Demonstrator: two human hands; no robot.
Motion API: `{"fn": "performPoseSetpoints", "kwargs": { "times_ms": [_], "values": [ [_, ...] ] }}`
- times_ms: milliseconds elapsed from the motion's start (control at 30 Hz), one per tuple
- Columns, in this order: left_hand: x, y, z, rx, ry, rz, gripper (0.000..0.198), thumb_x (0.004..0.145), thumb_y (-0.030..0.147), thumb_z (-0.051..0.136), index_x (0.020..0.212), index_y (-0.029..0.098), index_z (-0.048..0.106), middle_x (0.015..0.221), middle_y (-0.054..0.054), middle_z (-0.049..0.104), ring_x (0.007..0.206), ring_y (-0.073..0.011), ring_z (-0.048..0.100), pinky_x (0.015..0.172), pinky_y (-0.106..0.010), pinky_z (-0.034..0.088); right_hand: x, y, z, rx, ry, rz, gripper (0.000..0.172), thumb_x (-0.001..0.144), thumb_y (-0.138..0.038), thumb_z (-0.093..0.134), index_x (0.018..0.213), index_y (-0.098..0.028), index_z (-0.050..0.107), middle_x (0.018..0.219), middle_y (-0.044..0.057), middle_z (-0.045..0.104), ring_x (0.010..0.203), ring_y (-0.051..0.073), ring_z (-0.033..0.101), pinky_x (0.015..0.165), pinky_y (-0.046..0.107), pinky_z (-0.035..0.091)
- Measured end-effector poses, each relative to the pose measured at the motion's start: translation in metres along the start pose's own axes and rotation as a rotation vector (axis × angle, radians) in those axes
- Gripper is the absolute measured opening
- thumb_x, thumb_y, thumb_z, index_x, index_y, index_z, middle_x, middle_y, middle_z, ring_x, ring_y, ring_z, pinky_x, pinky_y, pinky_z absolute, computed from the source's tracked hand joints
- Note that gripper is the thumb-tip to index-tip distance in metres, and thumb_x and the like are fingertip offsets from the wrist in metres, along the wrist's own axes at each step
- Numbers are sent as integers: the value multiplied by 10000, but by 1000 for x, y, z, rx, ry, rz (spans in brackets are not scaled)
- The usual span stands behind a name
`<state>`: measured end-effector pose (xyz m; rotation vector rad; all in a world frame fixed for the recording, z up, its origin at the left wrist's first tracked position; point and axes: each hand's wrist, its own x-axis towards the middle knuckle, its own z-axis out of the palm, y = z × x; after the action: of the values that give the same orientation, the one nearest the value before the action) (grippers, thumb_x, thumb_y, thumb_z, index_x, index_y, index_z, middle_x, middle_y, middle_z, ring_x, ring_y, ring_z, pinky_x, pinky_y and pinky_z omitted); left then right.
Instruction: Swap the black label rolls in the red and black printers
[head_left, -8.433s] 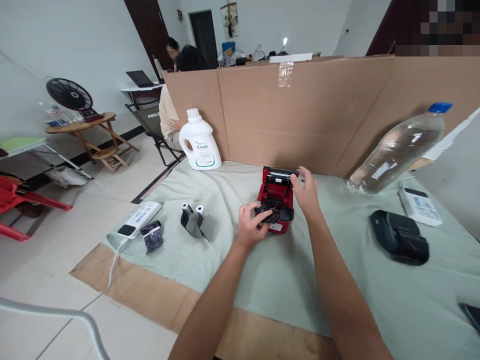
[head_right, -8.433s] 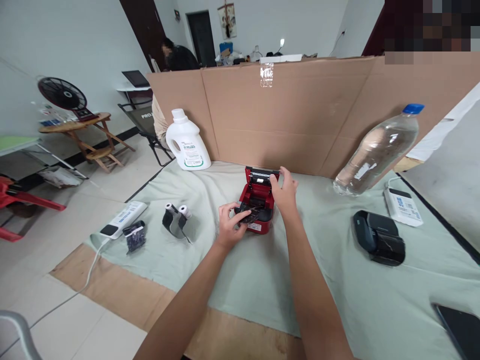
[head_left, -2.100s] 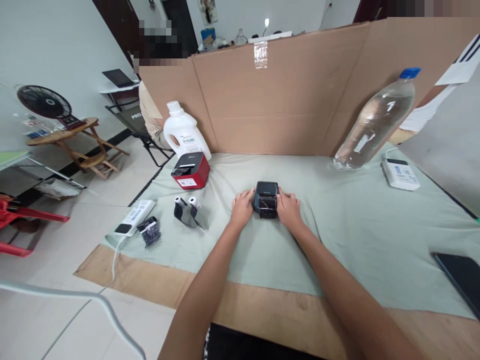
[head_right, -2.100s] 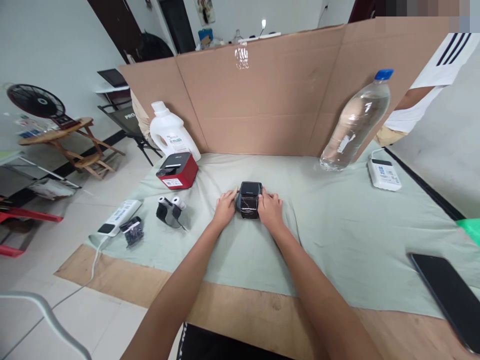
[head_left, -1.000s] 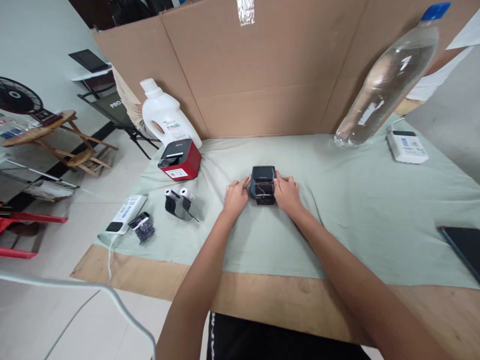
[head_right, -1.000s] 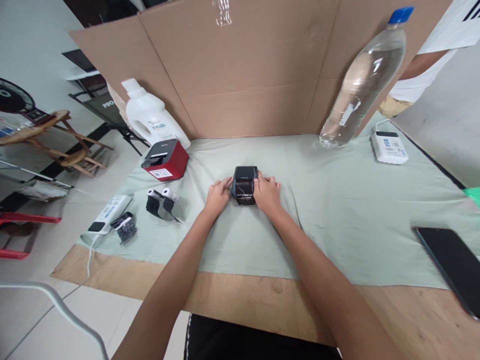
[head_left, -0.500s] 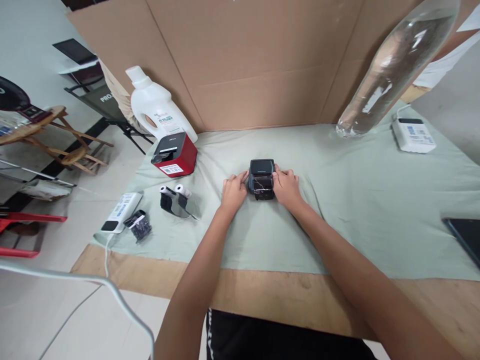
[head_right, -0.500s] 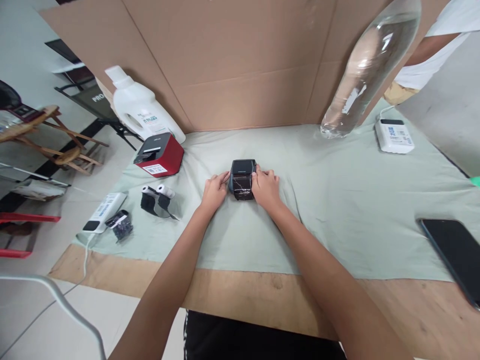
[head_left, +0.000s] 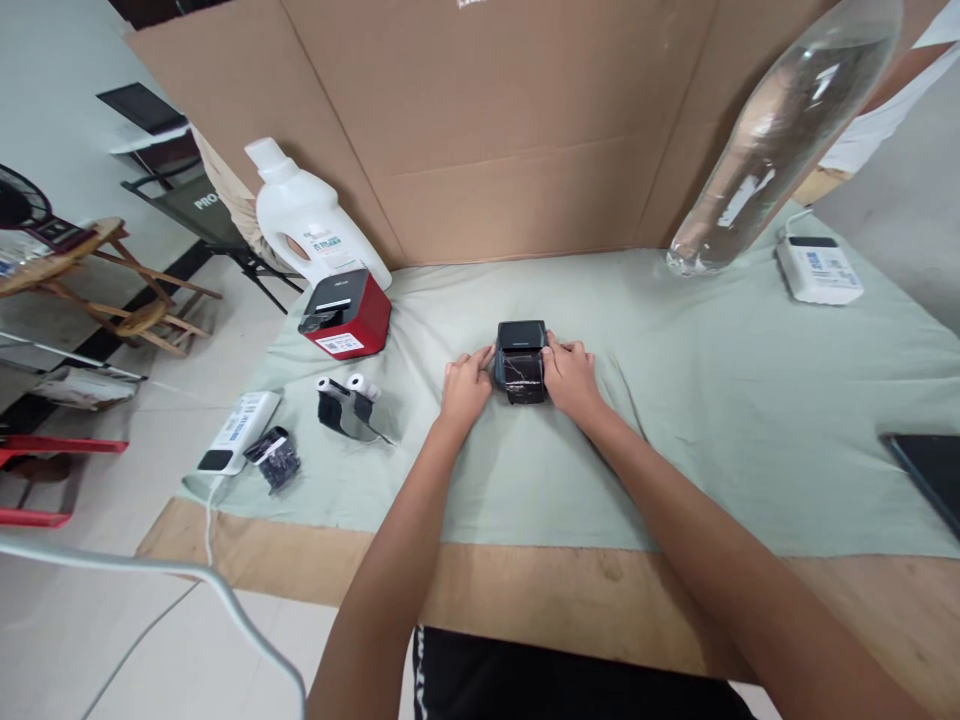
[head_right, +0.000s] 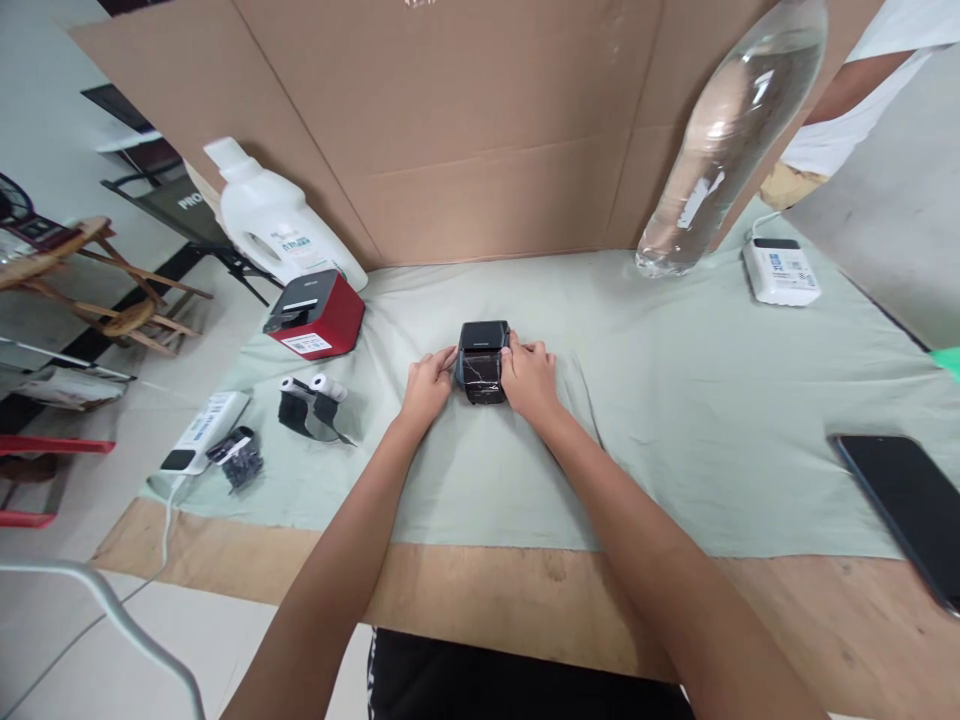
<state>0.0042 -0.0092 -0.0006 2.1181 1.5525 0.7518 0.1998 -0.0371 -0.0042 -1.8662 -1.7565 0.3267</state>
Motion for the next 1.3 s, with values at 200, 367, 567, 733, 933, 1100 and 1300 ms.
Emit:
{"fn": "performPoseSetpoints", "kwargs": {
  "times_ms": [200,367,567,733,933,1100,1300],
  "values": [
    [5,-11,8,-541,-33,-92,610,781,76,422,1348,171,629,1367,-40,660,1356,-209,551,1167,-387,407,-1,-1,-1,-12,3,-1,629,1045,-392,159,1484,-102,504,1258,186,657,1199,334,508,971,446,348],
    [8,-6,2,-681,-48,-253,632,746,113,448,1359,130,602,1394,-87,630,1217,-212,642,1018,-351,512,-2,-2,-3,-32,-6,0,601,1042,-361,190,1488,-91,490,1243,188,667,1207,324,502,964,439,348],
    [8,-3,2,-772,-25,-294,596,722,128,496,1301,140,634,1382,-94,640,1087,-207,689,946,-339,531,-3,-4,-6,-29,-9,-7,586,1042,-339,206,1491,-83,483,1252,182,672,1196,314,500,949,422,339],
    [-3,-4,9,-792,80,-85,528,809,175,525,1326,160,637,1361,-79,659,1394,-238,505,1212,-413,315,-3,-2,-5,-13,-12,-8,576,1049,-342,215,1493,-91,481,1275,169,671,1202,312,492,949,413,325],
    [17,-3,4,-674,63,21,570,859,172,503,1423,233,567,1440,-47,602,1441,-237,447,1206,-444,324,-3,-2,-5,-8,-12,-14,559,1052,-340,235,1499,-99,469,1242,166,690,1200,308,493,953,418,318],
    [64,8,4,-502,52,58,616,858,112,468,1469,184,507,1454,-80,585,1430,-225,459,1219,-432,281,-4,-2,-7,-26,-33,-12,543,1056,-330,250,1500,-99,462,1287,159,675,1215,303,486,954,415,312],
    [67,26,-12,-132,96,179,452,909,159,485,1335,208,629,1269,-43,724,1196,-212,616,1094,-391,423,-6,-2,-7,-5,-30,-32,537,1063,-330,258,1507,-97,450,1307,140,672,1213,310,470,950,420,308]
  ]
}}
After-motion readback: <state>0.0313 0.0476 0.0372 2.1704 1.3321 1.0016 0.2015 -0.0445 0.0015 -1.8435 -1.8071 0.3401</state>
